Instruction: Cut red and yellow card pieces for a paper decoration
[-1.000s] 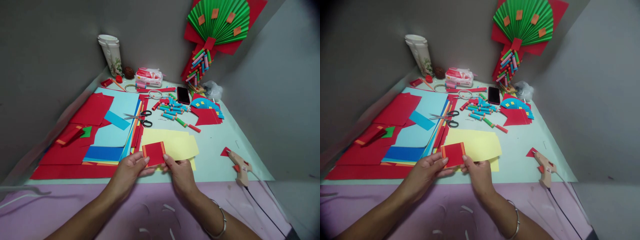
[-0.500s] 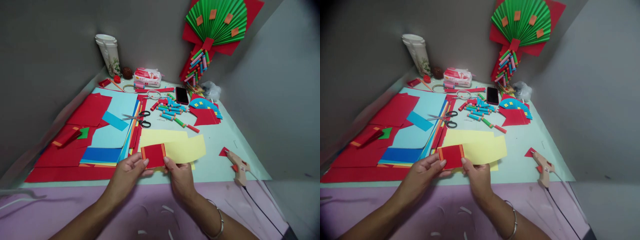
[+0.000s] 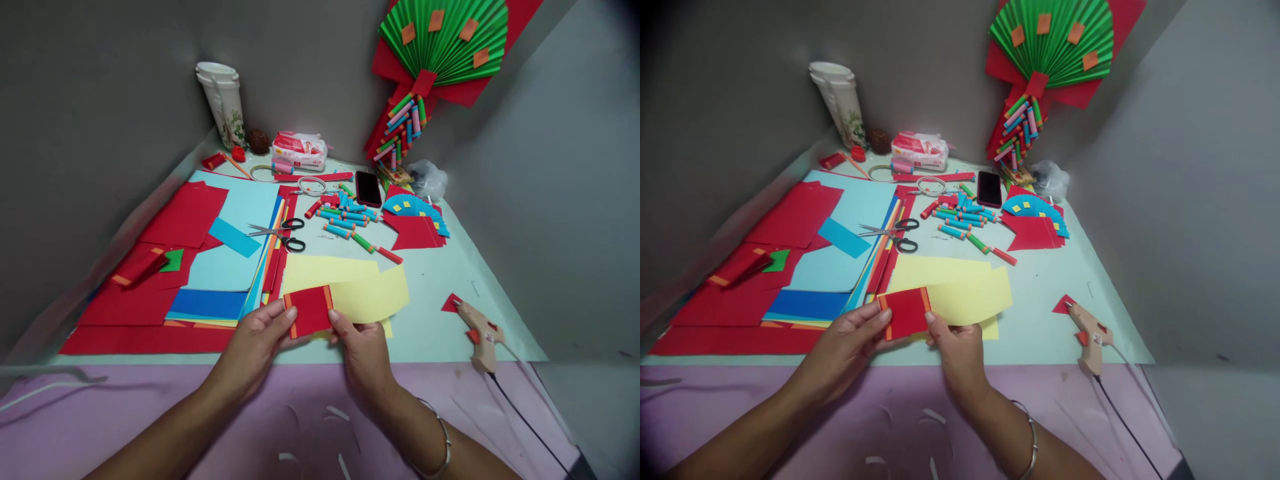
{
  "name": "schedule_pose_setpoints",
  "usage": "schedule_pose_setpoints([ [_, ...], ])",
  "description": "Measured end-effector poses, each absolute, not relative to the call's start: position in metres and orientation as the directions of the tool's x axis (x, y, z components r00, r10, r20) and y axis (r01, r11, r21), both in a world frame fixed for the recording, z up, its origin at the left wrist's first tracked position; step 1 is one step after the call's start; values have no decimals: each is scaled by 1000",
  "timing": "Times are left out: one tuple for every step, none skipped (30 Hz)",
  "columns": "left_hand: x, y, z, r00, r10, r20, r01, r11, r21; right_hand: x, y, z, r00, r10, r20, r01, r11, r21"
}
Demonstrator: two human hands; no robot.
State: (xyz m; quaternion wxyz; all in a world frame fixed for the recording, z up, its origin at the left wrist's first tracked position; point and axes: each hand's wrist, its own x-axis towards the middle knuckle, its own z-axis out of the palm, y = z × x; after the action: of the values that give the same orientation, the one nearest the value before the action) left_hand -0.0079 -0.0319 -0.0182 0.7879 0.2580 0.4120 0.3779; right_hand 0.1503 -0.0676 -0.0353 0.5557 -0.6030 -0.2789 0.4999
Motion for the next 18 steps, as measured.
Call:
schedule_pose_setpoints([
  [-8,-31,-18,381,811,-445,-381,576,723,150,-67,-34,335,893,-302,-211,-241,-947],
  [-8,-31,-17,382,815,-436,-380,569,729,151,-66,-33,309,898,-314,-198,-262,-944],
  [-8,-30,-17,376,822,-427,-380,557,738,152,-65,-31,260,905,-337,-176,-298,-938],
  [-8,-29,-17,363,832,-419,-378,543,750,153,-65,-28,182,911,-369,-146,-346,-927],
  [-9,-29,-17,347,841,-415,-372,530,762,156,-66,-25,79,908,-412,-105,-404,-909],
  [-9,-28,-18,332,847,-415,-363,521,773,159,-68,-22,-44,886,-462,-43,-464,-885],
  [-9,-27,-18,317,852,-417,-351,514,783,163,-70,-17,-174,841,-512,40,-513,-857],
  [-8,-26,-20,304,855,-421,-338,510,791,168,-72,-12,-293,777,-557,133,-543,-829],
  [-8,-26,-21,291,858,-423,-329,505,798,173,-74,-7,-385,711,-589,218,-550,-806],
  [-8,-26,-22,278,861,-426,-324,502,802,177,-76,-1,-433,669,-604,290,-531,-796],
  [-7,-26,-24,265,863,-429,-323,499,804,181,-76,4,-432,671,-603,349,-492,-797],
  [-7,-26,-25,255,864,-434,-322,499,804,184,-75,8,-382,722,-577,390,-441,-809],
  [-7,-26,-27,253,862,-438,-320,502,803,186,-72,10,-292,799,-525,423,-385,-820],
  [-7,-26,-28,259,859,-441,-316,507,802,187,-68,12,-178,876,-448,459,-329,-825],
  [-7,-27,-28,271,856,-440,-312,511,801,186,-64,11,-67,931,-359,496,-281,-822],
  [-7,-27,-29,288,851,-438,-303,515,802,185,-60,8,14,958,-285,524,-250,-814],
  [-8,-27,-28,307,846,-435,-294,519,802,183,-56,5,59,968,-245,534,-238,-812],
  [-8,-27,-28,323,842,-431,-285,522,804,180,-54,1,75,970,-232,528,-236,-816],
])
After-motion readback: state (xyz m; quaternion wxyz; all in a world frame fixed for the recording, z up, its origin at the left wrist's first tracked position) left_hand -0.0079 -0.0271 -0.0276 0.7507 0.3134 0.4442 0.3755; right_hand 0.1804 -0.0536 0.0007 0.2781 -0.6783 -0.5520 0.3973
